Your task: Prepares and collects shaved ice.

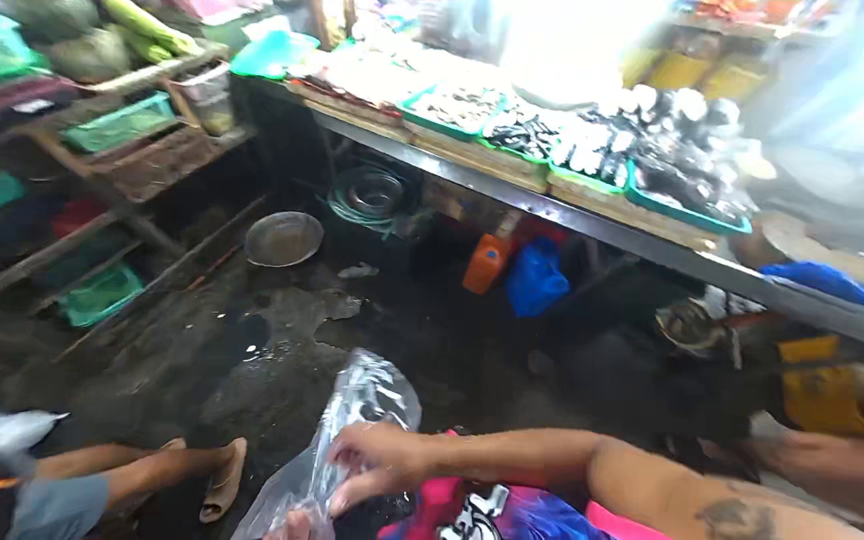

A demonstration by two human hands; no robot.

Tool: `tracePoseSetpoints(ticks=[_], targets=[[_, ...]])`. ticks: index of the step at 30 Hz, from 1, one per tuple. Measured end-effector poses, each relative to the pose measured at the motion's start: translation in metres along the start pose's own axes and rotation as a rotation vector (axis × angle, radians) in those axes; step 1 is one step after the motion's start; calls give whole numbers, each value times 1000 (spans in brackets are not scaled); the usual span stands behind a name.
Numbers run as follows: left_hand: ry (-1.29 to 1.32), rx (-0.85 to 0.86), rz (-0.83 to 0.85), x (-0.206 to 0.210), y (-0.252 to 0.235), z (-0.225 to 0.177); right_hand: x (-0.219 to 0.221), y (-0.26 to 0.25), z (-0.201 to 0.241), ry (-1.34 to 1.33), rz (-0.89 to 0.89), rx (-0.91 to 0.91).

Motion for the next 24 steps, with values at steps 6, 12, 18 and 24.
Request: tracePoseSetpoints(ticks=[6,12,18,24], targets=[[746,-52,363,77,-1,-32,-51,-27,-31,130,-103,36],[-489,-199,-202,-7,-34,75,-26,-32,-80,-906,-17,531],[420,3,123,4,17,22,9,-58,-148,-779,-18,711],[-731,-390,-262,-73,57,128,74,-75,-138,-517,408,867]])
Point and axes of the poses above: each hand's wrist, its own y-axis away from the middle knuckle, its own x-axis out of the palm, z = x × y, the point moved 8 cm from there along -y, towards the middle knuckle, and after that the axes turned 10 degrees about -y, right-handed, at the moved point
